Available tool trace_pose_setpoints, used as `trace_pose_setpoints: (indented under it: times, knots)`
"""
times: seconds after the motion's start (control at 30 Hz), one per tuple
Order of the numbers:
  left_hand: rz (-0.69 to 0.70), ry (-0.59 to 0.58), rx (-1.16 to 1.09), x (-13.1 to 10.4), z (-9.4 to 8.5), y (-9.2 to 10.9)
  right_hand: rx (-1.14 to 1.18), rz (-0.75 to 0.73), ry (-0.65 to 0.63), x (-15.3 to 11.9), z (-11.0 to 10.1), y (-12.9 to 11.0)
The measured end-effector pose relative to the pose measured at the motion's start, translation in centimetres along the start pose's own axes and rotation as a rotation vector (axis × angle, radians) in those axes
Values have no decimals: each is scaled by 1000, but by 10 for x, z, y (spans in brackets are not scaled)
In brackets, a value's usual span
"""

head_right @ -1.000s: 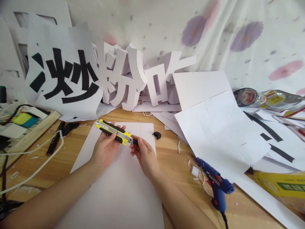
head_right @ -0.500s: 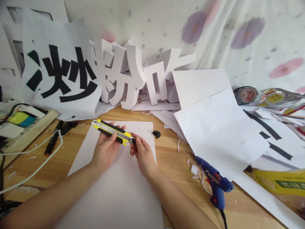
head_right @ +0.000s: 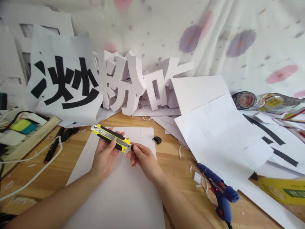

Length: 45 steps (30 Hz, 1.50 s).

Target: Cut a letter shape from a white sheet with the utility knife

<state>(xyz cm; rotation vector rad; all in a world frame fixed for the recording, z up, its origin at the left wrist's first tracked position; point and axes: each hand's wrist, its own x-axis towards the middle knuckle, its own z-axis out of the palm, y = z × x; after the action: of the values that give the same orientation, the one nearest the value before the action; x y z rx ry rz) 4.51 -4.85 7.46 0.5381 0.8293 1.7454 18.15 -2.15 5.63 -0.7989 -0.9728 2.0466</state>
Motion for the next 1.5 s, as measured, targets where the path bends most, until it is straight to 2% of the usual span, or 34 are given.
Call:
trace_pose_setpoints:
  times: [0.17,0.3,0.43,0.6,0.73,0.83,1.1,1.33,1.5]
  knots:
    - [-46,5,-7,-1,-1,1,-71,80,-153,-2,-6,-7]
    - [-49,-12,-9,-2,0,2,-168,67,-204,-3,-7,-10]
    - [-45,-36,-9,-1,1,3,-285,18,-175,-4,-6,-11]
    - [-54,-61,3,0,1,5,-282,-37,-161,-5,-3,-10]
    - [-71,-34,7,2,1,5,-277,-72,-71,-5,-1,-6]
    - [-92,-19,11,4,0,6,-230,-51,-46,-5,0,-3]
    - [-76,-14,32,1,2,9,-212,-38,-158,-7,-1,-5]
    - [-107,22,42,5,2,5,-217,-24,-78,-6,0,-3]
    - [-136,13,87,8,3,6,-57,74,-84,-5,0,-5]
